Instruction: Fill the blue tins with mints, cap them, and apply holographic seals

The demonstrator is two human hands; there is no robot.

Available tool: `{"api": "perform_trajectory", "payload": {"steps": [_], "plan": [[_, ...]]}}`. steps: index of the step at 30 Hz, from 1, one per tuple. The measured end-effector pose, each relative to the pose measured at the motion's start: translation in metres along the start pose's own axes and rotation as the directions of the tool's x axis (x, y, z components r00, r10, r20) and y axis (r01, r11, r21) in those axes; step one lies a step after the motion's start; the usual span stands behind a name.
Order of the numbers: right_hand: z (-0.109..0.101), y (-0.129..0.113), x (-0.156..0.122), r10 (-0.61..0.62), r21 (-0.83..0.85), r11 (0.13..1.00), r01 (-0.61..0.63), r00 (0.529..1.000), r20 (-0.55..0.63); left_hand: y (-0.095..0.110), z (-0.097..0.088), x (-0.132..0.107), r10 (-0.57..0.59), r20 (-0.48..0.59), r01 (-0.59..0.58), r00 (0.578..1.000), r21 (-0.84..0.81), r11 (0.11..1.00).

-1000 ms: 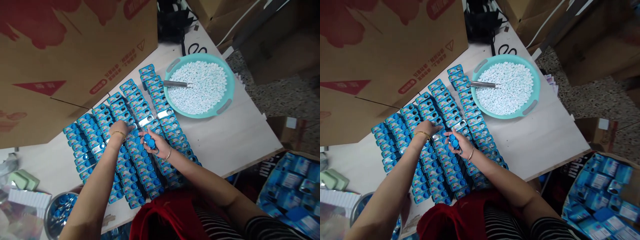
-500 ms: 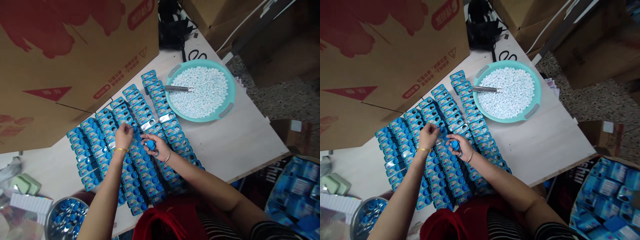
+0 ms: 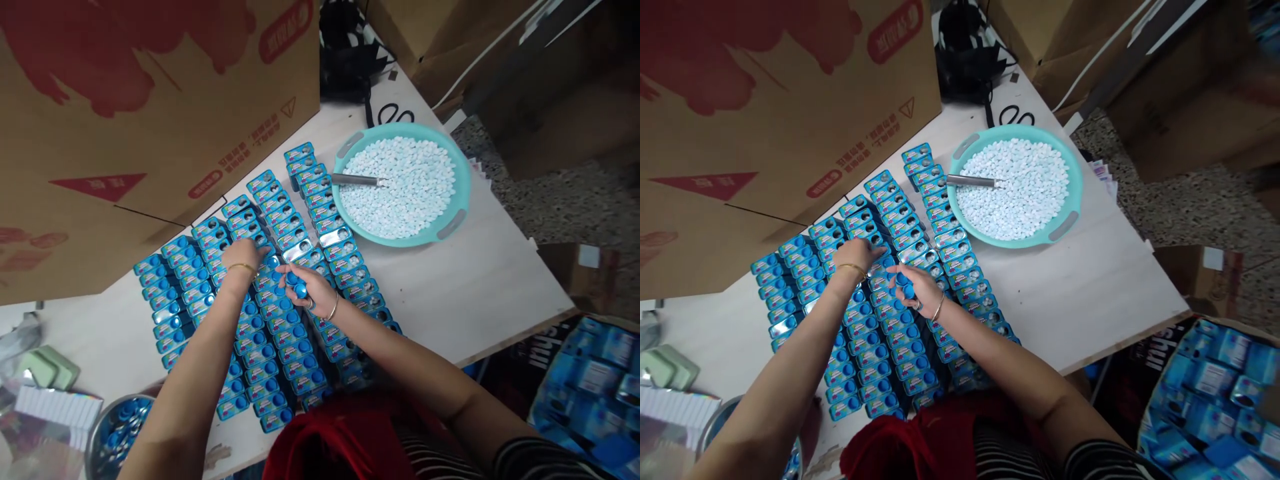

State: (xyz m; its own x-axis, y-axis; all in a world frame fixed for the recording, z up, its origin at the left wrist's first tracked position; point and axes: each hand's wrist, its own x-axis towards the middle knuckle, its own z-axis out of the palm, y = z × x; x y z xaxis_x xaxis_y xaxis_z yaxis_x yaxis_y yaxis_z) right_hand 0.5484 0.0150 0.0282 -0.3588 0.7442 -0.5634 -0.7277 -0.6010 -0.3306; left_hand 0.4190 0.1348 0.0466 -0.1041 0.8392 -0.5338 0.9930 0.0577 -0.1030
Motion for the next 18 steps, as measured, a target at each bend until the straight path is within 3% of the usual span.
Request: {"api": "perform_trajectory", "payload": {"steps": [2, 5, 8, 10, 13, 15, 18], "plan": [[0.002, 0.000, 0.000, -0.044, -0.047, 0.998, 0.040, 0.995, -0.086, -0.002, 0.007, -0.019, 0.127, -0.091, -0.141, 0.988, -0.165, 0.976], [0.006, 0.001, 0.003, -0.099, -0.098, 0.992, 0.083, 0.980, -0.175, -0.003, 0.021, -0.052, 0.370, -0.170, -0.406, 0.913, -0.459, 0.790], [0.013, 0.004, 0.010, -0.125, -0.132, 0.986, 0.101, 0.973, -0.195, -0.003, 0.031, -0.070, 0.419, -0.260, -0.492, 0.870, -0.523, 0.696], [0.017, 0.005, 0.015, -0.120, -0.125, 0.987, 0.098, 0.976, -0.180, -0.006, 0.031, -0.065, 0.342, -0.295, -0.451, 0.892, -0.542, 0.709], [0.019, 0.001, 0.020, -0.054, -0.057, 0.997, 0.046, 0.988, -0.142, -0.012, 0.019, -0.033, 0.157, -0.276, -0.289, 0.948, -0.545, 0.787], [0.017, -0.003, 0.021, -0.008, -0.005, 1.000, 0.008, 0.994, -0.111, -0.016, 0.009, -0.005, 0.049, -0.244, -0.160, 0.969, -0.459, 0.874], [0.010, -0.008, 0.021, 0.015, 0.015, 1.000, -0.014, 0.998, -0.066, -0.019, -0.002, 0.033, 0.006, -0.104, -0.034, 0.995, -0.267, 0.963]]}}
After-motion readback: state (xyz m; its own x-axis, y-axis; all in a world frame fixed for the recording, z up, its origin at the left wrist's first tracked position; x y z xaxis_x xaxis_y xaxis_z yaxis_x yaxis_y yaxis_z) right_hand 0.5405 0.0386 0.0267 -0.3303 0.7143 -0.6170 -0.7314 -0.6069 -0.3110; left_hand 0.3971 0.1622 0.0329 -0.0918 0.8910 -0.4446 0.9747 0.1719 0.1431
